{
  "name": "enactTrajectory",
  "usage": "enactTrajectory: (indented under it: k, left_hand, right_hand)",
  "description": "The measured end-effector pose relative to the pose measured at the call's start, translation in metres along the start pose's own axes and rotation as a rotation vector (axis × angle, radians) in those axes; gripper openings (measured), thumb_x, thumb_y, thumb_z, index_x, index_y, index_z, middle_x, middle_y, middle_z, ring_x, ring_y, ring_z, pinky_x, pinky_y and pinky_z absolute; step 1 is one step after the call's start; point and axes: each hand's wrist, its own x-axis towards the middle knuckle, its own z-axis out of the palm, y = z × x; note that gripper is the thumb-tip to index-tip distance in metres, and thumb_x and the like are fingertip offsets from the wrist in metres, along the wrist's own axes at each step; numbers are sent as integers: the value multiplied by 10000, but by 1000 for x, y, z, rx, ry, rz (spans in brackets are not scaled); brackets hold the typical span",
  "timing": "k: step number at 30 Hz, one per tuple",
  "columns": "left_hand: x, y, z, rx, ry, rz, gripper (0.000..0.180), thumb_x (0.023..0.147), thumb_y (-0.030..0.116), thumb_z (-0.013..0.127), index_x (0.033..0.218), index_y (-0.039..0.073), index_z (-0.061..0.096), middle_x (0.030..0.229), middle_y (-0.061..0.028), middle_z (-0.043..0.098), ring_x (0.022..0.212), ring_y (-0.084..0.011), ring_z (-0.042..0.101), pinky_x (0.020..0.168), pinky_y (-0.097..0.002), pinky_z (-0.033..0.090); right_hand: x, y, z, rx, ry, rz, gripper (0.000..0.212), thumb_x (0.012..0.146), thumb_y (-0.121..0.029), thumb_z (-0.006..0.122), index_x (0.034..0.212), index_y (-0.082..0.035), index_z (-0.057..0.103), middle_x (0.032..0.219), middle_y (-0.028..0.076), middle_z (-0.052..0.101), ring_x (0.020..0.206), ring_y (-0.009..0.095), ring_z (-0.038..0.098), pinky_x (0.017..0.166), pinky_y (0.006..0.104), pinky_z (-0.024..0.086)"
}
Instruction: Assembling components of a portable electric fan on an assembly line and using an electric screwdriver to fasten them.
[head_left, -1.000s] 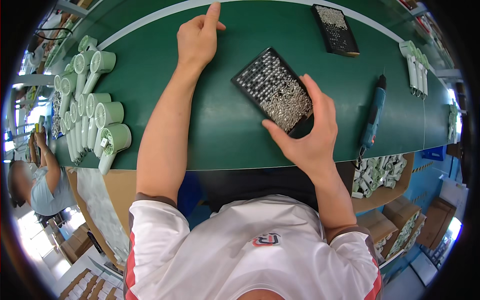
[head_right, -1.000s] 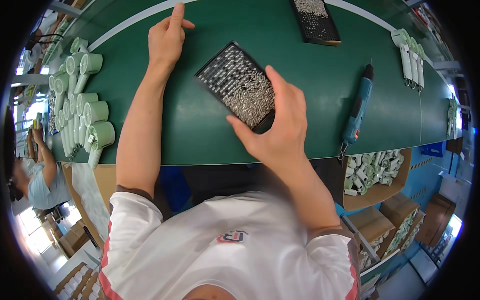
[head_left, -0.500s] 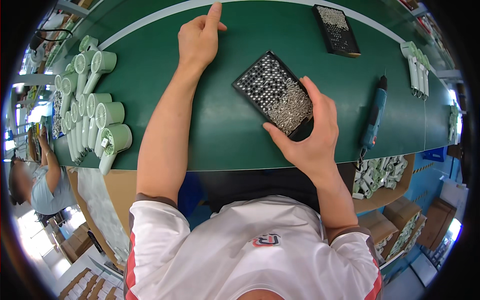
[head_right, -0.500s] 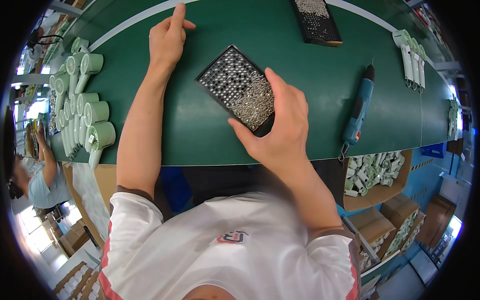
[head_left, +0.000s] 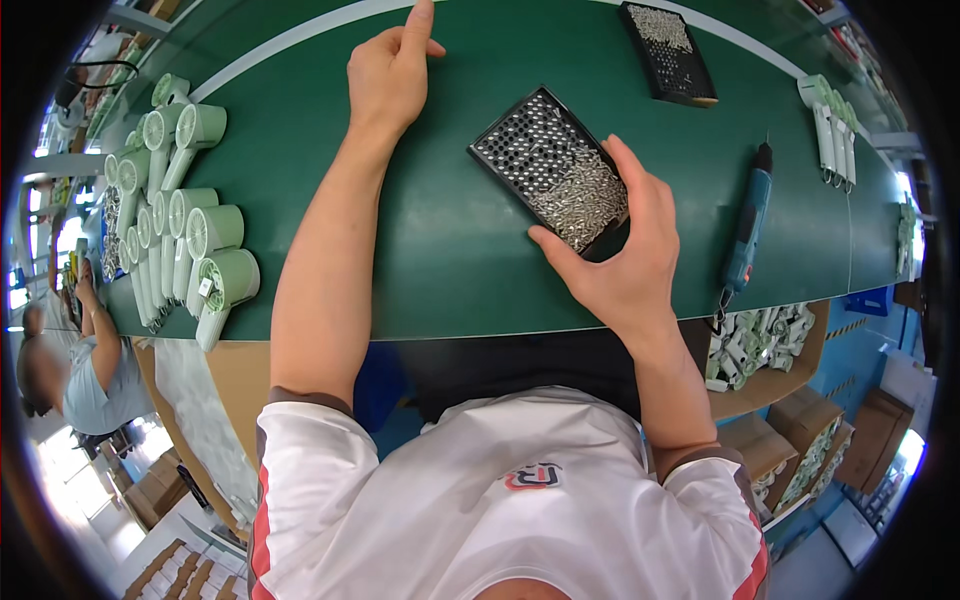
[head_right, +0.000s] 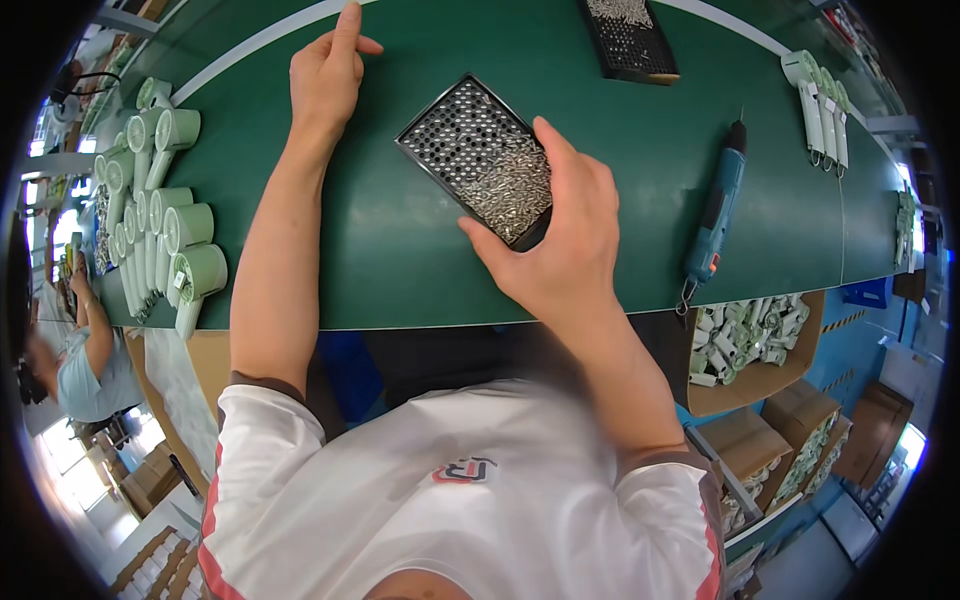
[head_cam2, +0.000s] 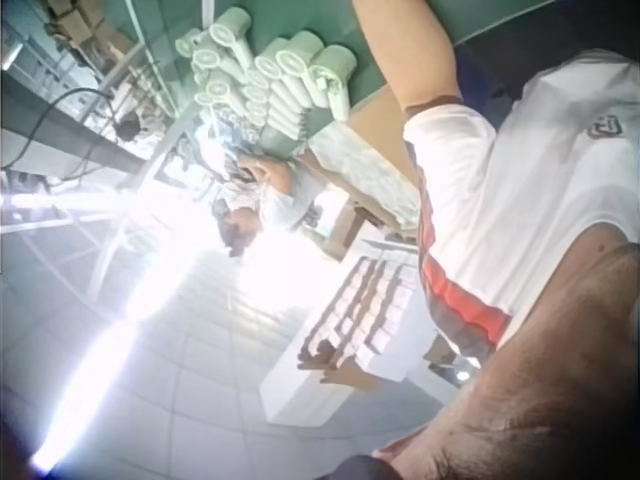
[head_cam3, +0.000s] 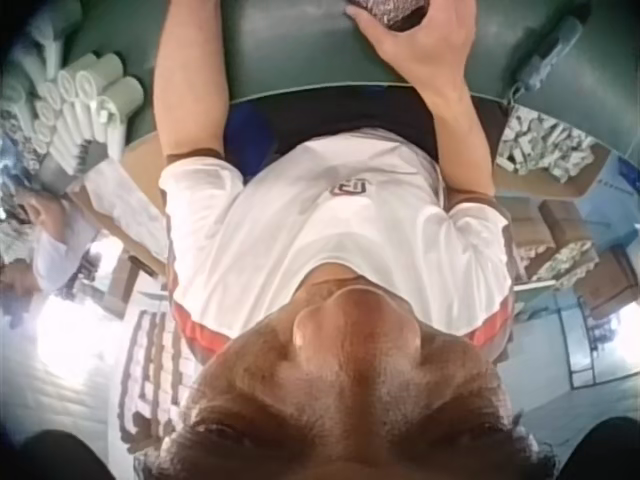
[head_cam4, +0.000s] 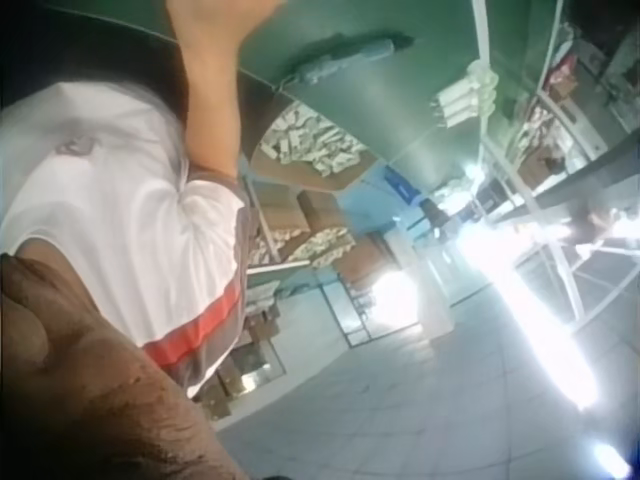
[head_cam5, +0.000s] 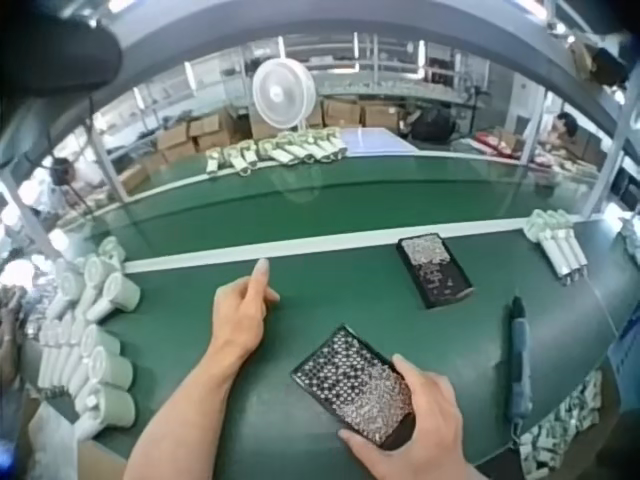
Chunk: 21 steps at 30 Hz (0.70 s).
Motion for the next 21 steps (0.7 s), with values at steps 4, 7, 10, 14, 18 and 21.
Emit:
enactTrajectory:
  k: [4, 7, 10, 14, 18, 21]
  left_hand:
    - [-3, 2, -2, 31, 8, -15, 670, 1038, 539, 542, 751, -40, 717, 558, -38, 538, 551, -134, 514, 560, -331, 420]
    - [-2, 1, 1, 12, 6, -6, 669, 1038, 537, 542, 750, -41, 714, 557, -34, 534, 550, -132, 510, 557, -330, 416]
    - [-3, 1, -2, 0, -10, -3, 666, 1039, 534, 542, 749, -41, 713, 555, -33, 534, 547, -133, 509, 556, -330, 414]
    - [-3, 1, 3, 10, 4, 25, 662, 1040, 530, 540, 752, -40, 716, 554, -34, 536, 547, -136, 513, 556, -329, 417]
    - [-2, 3, -1, 26, 8, -15, 662, 1039, 531, 537, 754, -38, 717, 557, -39, 544, 553, -141, 524, 564, -332, 425]
    - [-4, 2, 0, 36, 12, 17, 666, 1039, 535, 534, 754, -37, 719, 558, -44, 544, 556, -140, 529, 564, -331, 427]
  right_hand:
    - [-1, -2, 0, 44, -2, -20, 902, 645, -169, 954, 1421, 16, 534, 1285, 178, 636, 1141, 326, 618, 974, 398, 514]
    - [0, 0, -2, 19, 4, -14, 901, 648, -175, 955, 1421, 17, 534, 1281, 172, 630, 1139, 319, 620, 973, 395, 515]
    - [-4, -4, -2, 24, -13, 0, 905, 651, -177, 955, 1426, 15, 530, 1281, 176, 627, 1140, 319, 619, 973, 393, 514]
    - [-2, -5, -3, 24, -5, -12, 912, 650, -177, 955, 1432, 12, 526, 1285, 179, 628, 1145, 320, 613, 977, 394, 511]
    - [-1, 2, 2, -14, 16, -7, 914, 645, -179, 957, 1431, 10, 530, 1290, 176, 631, 1152, 321, 610, 979, 395, 509]
    - [-3, -4, -3, 21, -21, 1, 917, 642, -179, 958, 1431, 10, 530, 1288, 173, 634, 1154, 321, 610, 979, 393, 509]
